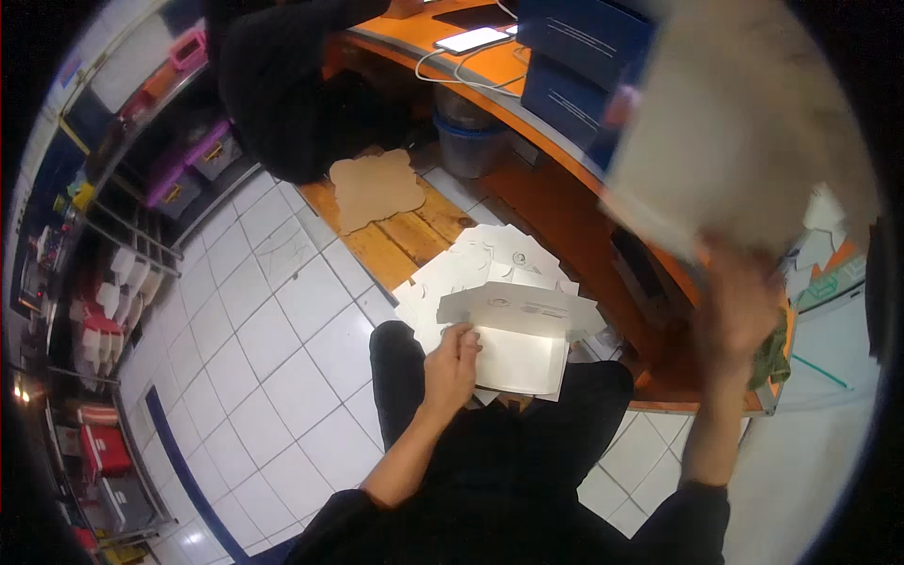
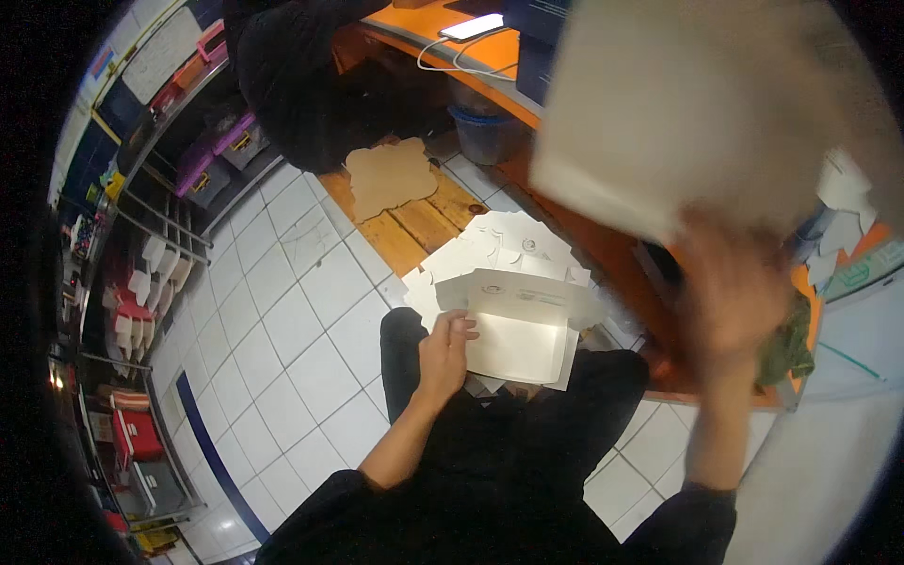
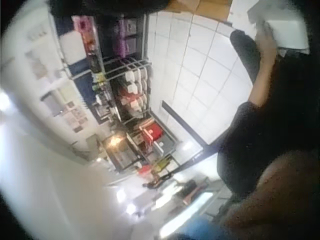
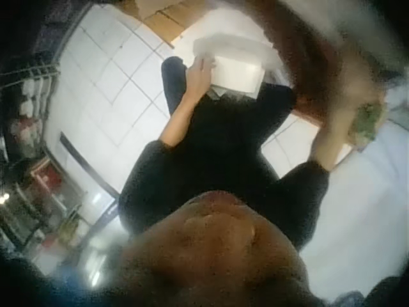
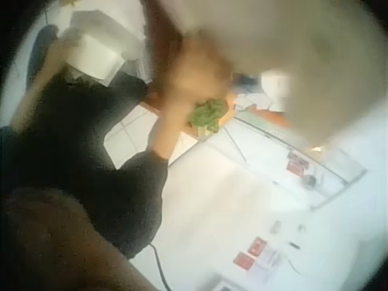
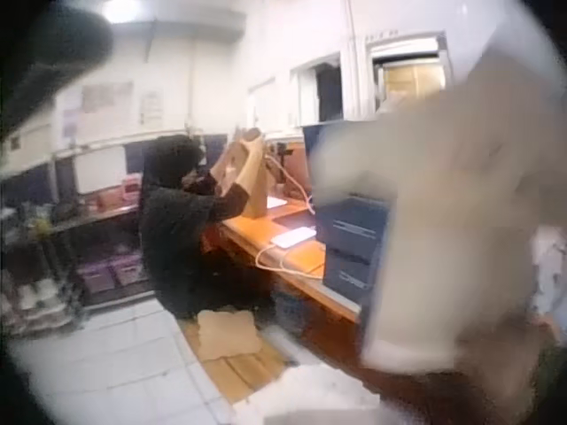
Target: Assembling cardboard food boxes and inserts for packaging.
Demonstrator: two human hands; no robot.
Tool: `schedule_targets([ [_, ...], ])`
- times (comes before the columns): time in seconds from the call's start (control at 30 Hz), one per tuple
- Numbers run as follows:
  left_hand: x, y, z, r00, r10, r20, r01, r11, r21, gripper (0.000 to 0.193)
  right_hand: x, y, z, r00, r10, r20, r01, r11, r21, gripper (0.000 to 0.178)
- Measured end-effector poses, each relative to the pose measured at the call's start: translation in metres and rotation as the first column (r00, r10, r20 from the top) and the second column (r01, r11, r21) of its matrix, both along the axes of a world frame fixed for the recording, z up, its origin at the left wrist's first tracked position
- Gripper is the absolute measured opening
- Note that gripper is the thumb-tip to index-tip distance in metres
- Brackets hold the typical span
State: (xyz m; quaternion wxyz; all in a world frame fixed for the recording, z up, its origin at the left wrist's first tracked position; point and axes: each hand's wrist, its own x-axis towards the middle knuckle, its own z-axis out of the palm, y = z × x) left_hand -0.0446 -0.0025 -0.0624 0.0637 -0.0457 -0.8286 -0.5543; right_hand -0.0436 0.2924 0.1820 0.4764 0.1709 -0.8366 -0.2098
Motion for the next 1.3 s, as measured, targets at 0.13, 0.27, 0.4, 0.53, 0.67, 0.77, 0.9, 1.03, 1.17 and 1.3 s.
schedule_targets([
  [0.13, -0.002, -0.009, -0.006, 0.995, -0.023, 0.098, -0.003, 0.965, 0.262, 0.053, 0.041, -0.053, -0.085, 0.893, 0.182, 0.412, -0.176, 0.983, -0.053, 0.025],
  [0.27, -0.004, -0.007, 0.01, 0.993, -0.022, 0.12, 0.005, 0.99, 0.141, 0.053, 0.069, -0.07, -0.137, 0.78, 0.221, 0.585, -0.188, 0.975, -0.117, 0.022],
  [0.4, -0.003, -0.008, 0.021, 0.995, 0.042, 0.094, -0.055, 0.988, 0.145, 0.047, 0.071, -0.074, -0.155, 0.721, 0.245, 0.648, -0.196, 0.969, -0.149, 0.021],
  [0.53, -0.005, -0.007, 0.034, 0.983, 0.006, 0.183, 0.041, 0.967, -0.252, 0.042, 0.071, -0.073, -0.162, 0.661, 0.225, 0.716, -0.139, 0.974, -0.178, 0.026],
  [0.67, -0.002, -0.002, 0.022, 0.998, 0.061, -0.015, -0.061, 0.882, -0.468, 0.031, 0.071, -0.072, -0.168, 0.676, 0.265, 0.688, -0.185, 0.964, -0.19, 0.023],
  [0.77, -0.006, -0.007, 0.022, 0.994, 0.079, 0.075, -0.041, 0.912, -0.409, 0.027, 0.078, -0.063, -0.18, 0.888, 0.304, 0.344, -0.081, 0.841, -0.536, 0.043],
  [0.9, -0.01, -0.011, 0.02, 0.985, 0.017, 0.171, 0.036, 0.952, -0.303, 0.027, 0.071, -0.058, -0.218, 0.886, 0.458, -0.072, 0.215, -0.543, -0.812, 0.066],
  [1.03, -0.006, -0.017, 0.017, 0.985, 0.006, 0.17, 0.037, 0.968, -0.249, 0.025, 0.059, -0.079, -0.201, 0.764, 0.636, -0.106, 0.422, -0.617, -0.664, 0.072],
  [1.17, -0.001, -0.016, 0.013, 0.992, 0.034, 0.12, 0.004, 0.952, -0.305, 0.027, 0.038, -0.078, -0.218, 0.751, 0.655, -0.079, 0.476, -0.621, -0.623, 0.065],
  [1.3, 0.009, -0.017, -0.011, 0.973, 0.15, 0.177, -0.13, 0.984, -0.122, 0.035, 0.034, -0.08, -0.224, 0.67, 0.726, 0.156, 0.601, -0.407, -0.688, 0.055],
])
